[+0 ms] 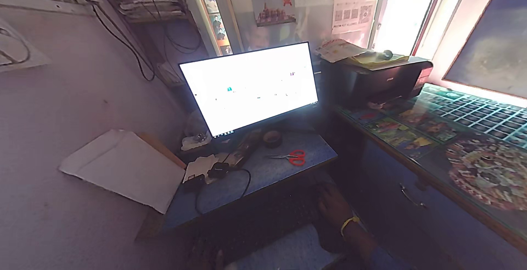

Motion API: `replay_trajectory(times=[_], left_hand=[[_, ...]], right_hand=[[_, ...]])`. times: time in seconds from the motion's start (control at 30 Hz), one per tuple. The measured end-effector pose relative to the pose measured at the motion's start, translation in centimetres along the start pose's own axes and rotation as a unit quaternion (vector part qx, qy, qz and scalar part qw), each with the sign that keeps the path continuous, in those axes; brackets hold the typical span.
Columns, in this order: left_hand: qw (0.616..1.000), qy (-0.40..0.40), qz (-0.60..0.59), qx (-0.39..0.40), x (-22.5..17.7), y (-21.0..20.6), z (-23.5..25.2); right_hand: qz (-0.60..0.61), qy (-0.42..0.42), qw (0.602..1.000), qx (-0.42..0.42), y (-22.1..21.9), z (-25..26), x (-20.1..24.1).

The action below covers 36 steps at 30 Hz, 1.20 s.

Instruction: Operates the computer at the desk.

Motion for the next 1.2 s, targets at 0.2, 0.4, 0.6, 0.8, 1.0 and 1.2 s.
replay_trajectory(times=[0.2, 0.4, 0.6, 0.8, 1.0, 1.2], left_hand=[[1.0, -0.001, -0.005, 0.0, 0.13, -0.07, 0.02], [1.0, -0.004, -0.008, -0.002, 0.2, -0.15, 0.0], [1.0, 0.005, -0.01, 0.017, 0.49, -0.57, 0.14], [1.0, 0.004, -0.01, 0.012, 0.43, -0.42, 0.18], [1.0, 0.004, -0.008, 0.011, 0.55, -0.62, 0.25], [1.0, 0.007, -0.013, 0.011, 0.49, -0.47, 0.34]], right_hand=[[-0.006, 0.02, 0.999, -0.029, 0.09, 0.13, 0.05], [-0.006, 0.021, 0.999, -0.03, 0.02, 0.11, 0.05], [-0.007, 0.004, 1.0, -0.001, -0.32, 0.2, -0.17], [-0.017, 0.015, 1.0, -0.018, -0.13, 0.12, -0.06], [-0.025, 0.022, 0.999, -0.039, -0.18, 0.14, -0.12], [-0.019, 0.024, 0.998, -0.046, 0.06, 0.25, 0.06]])
Point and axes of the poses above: each hand's wrist, its own z-axis towards the middle knuckle, its own y-axis out of the back of the hand, x = y × z, the point moved 10 cm from there along z, towards the middle knuckle
